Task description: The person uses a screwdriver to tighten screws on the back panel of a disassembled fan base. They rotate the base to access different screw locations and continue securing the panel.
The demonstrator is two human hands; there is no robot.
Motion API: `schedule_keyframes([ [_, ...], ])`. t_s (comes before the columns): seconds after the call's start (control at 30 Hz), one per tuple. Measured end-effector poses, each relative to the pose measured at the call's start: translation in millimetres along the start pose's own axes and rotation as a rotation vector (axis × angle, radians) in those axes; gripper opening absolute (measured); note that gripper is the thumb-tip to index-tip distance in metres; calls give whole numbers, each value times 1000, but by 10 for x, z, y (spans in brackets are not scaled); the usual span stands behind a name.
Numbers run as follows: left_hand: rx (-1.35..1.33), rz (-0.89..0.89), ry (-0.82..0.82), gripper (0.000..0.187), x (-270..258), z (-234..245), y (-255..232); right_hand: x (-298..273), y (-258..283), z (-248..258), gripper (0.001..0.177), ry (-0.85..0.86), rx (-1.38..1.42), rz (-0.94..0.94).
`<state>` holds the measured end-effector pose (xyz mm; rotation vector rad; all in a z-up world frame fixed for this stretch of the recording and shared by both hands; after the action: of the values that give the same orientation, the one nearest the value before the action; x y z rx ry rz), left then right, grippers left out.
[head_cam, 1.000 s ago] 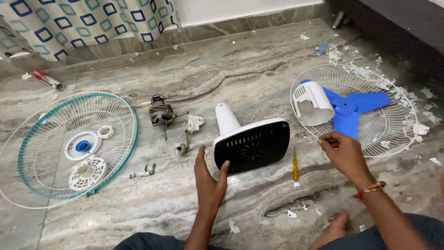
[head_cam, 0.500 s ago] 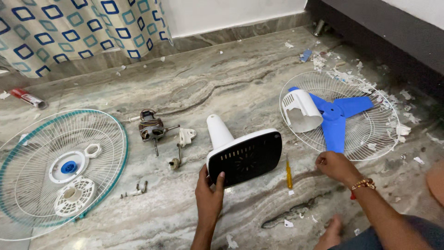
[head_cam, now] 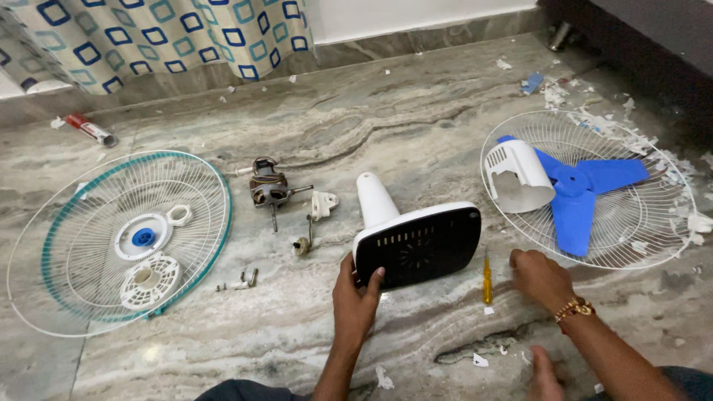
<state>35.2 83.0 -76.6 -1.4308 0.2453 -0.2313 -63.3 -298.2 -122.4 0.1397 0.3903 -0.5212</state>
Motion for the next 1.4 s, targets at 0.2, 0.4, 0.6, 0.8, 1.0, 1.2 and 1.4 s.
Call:
schedule_keyframes([
  [0.2,-43,-71,-20,65,-43,1,-65,226,-151,-168,28,-97,46,162],
  [0.4,-23,-196,-42,76,-107,-15,-179,254,-194,-250,32,-75,51,132],
  [0.6,168,-280,-58,80,-80,75,-302,1,-50,236,29,-262,275,175],
  [0.8,133,-409,-30,70,-20,157,-494,-474,289,846,23,-570,696,296],
  [1.0,183,-309,-12,54,-40,117,-508,-1002,985,1181,17,-713,917,532],
  [1.2,238,-449,-40,48,-79,60,-579,-1069,1648,1127,28,-552,1319,630],
  [1.4,180,-478,-43,47,-103,46,-585,-1160,2022,969,26,-588,1371,671],
])
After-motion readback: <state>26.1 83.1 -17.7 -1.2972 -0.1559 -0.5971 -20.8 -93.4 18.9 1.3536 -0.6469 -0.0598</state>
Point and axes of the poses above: each hand's wrist, its own x-axis towards the middle knuckle, its own z-axis out of the back of the hand, y = z × x, the point moved 7 cm from there along x, towards the middle knuckle, and after that the axes turned 9 degrees about y, right-handed, at the moved point
